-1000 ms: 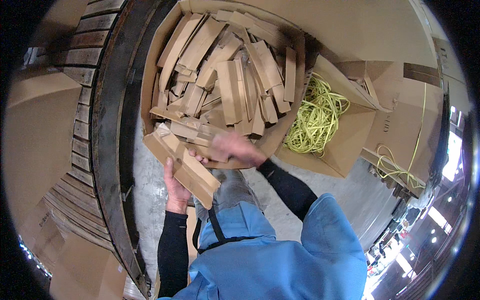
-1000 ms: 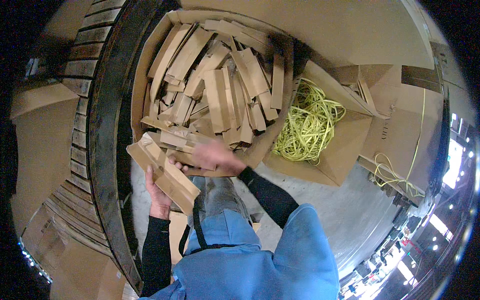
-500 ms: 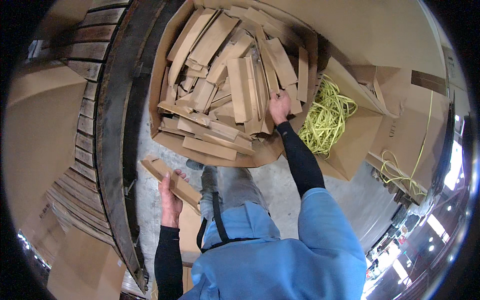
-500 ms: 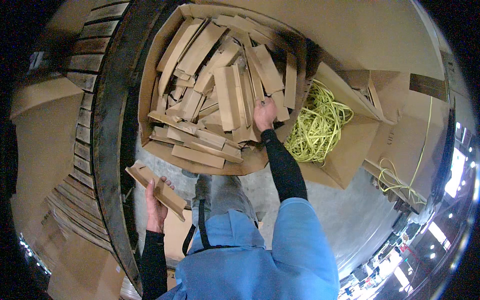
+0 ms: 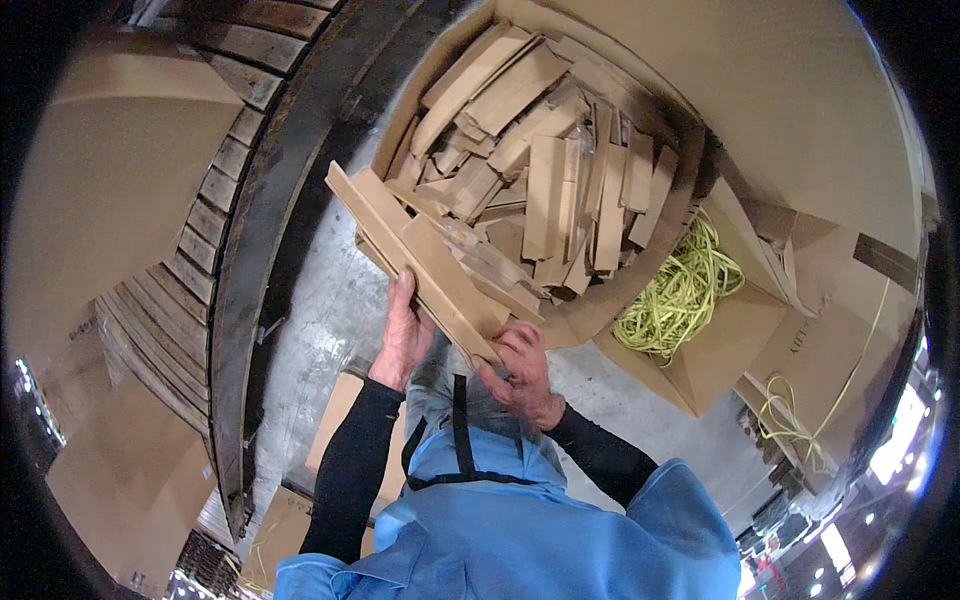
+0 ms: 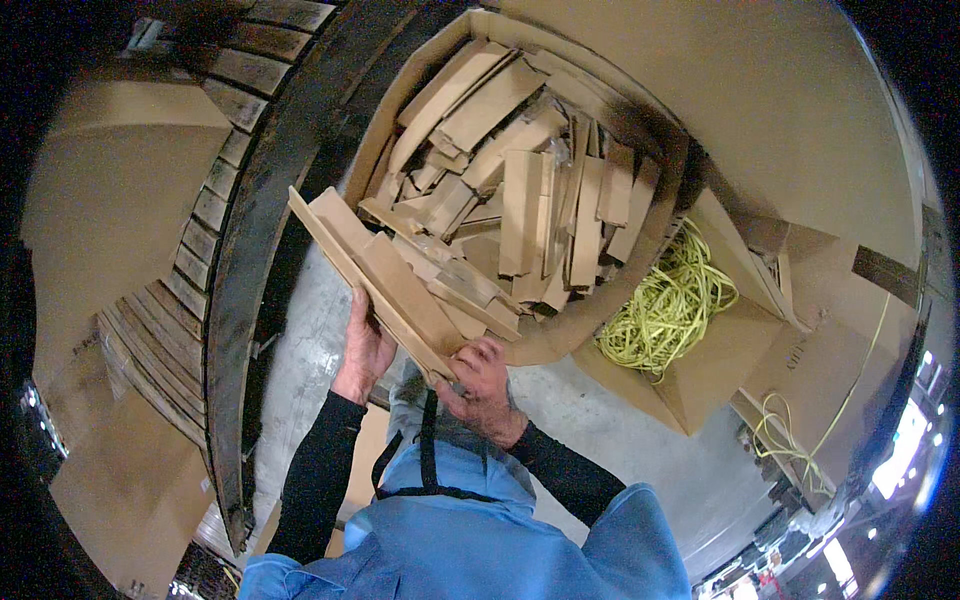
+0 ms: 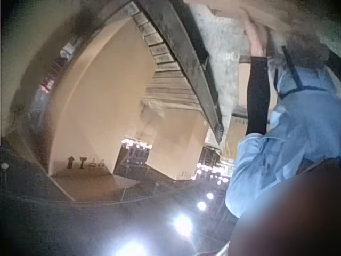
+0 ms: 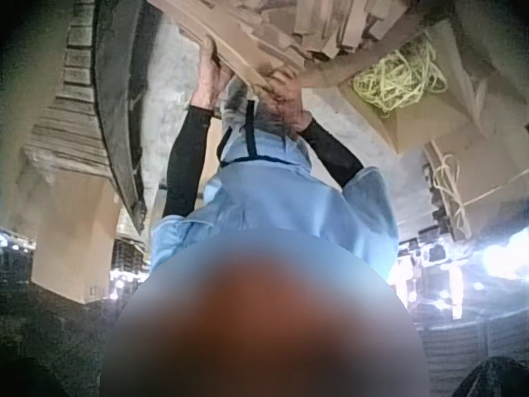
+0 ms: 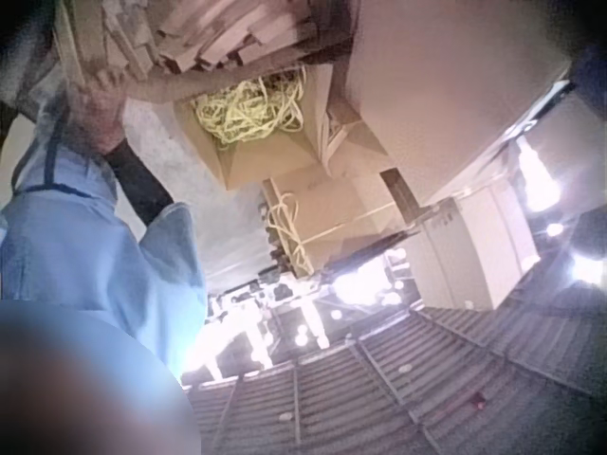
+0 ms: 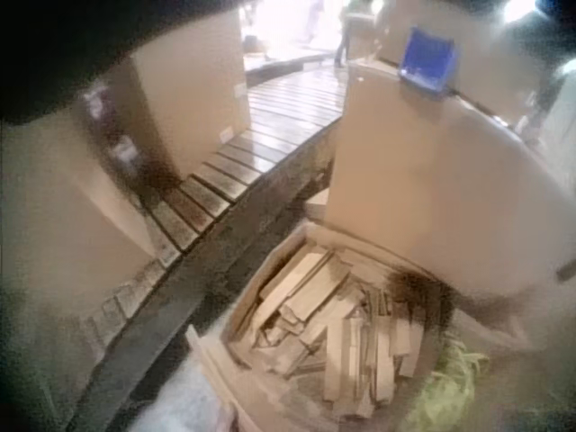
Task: The person retrieves a yellow plastic strap from a box and wraps it around a large cardboard box on a wooden pallet. They tie the strap by hand and then place small cardboard corner protectors over the strap at the box corners to secure the load.
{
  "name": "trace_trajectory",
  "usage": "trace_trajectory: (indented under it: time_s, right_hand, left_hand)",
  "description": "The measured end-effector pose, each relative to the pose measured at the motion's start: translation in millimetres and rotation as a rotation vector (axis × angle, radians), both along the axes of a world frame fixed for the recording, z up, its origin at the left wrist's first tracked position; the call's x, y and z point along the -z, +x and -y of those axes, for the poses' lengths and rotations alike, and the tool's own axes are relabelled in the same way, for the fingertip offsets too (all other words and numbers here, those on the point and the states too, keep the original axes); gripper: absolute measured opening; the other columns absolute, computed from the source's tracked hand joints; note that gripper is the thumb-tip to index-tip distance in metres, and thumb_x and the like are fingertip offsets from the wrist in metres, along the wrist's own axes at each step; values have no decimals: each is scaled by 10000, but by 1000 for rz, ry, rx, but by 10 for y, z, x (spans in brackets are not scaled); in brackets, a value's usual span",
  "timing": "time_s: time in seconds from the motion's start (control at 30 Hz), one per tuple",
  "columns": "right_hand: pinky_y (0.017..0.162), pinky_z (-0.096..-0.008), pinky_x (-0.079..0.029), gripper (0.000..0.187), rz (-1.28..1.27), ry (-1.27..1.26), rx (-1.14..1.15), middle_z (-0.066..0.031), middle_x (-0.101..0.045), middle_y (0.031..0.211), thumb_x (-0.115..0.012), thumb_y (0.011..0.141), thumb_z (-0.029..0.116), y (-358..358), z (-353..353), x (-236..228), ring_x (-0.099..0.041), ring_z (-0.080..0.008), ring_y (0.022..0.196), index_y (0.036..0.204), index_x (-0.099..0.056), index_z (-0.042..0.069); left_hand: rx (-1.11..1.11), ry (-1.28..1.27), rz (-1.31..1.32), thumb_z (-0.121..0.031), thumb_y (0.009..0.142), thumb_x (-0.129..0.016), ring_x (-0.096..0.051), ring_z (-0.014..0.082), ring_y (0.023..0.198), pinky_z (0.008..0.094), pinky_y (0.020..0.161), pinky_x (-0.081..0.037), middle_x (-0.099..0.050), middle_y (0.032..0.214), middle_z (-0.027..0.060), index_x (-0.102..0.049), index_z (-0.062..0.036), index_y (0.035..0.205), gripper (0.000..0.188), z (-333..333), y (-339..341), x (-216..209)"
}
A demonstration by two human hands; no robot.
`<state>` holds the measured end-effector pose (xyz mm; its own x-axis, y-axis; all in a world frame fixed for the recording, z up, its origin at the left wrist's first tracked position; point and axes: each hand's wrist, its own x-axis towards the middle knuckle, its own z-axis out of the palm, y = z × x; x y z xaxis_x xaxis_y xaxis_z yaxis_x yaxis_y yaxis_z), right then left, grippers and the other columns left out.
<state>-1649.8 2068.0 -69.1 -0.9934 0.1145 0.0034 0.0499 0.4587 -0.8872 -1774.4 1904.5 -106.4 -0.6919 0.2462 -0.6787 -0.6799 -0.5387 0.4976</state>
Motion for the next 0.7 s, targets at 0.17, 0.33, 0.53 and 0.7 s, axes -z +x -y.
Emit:
trace_trajectory:
  time_s: [0.17,0.33,0.53,0.7]
  right_hand:
    - [1104,-544,-324,423,-22,-24,-132,-227,-447,1380,-784,751,203,-207,57,-124,-396,-451,1323,1120,-653,42]
    - [1166,-526,-273,774,113,-256,-297,-262,-215,1528,-853,682,207,-434,82,-321,-239,-496,1424,1349,-480,86]
    - [1162,-498,-301,869,352,-343,-421,-251,-189,1547,-857,639,167,-631,-106,-460,-256,-437,1439,1401,-441,121]
    - [1140,-491,-329,837,200,-181,-357,-251,-268,1516,-818,642,128,-611,-271,-493,-303,-439,1419,1398,-457,105]
  left_hand:
    - [13,41,-5,-577,883,-658,-524,247,1281,431,1091,-436,-523,1410,111,-429,-75,1431,777,222,34,-53]
    - [123,134,-34,-715,819,-612,-515,282,1298,450,1088,-438,-507,1431,135,-395,-60,1465,945,284,40,-156]
    - [170,56,-137,-753,777,-622,-489,290,1323,454,1106,-413,-490,1446,143,-378,-57,1479,1018,329,-29,-346]
    - [-33,137,-126,-697,774,-686,-474,275,1333,449,1131,-377,-493,1451,118,-391,-60,1472,990,344,-69,-511]
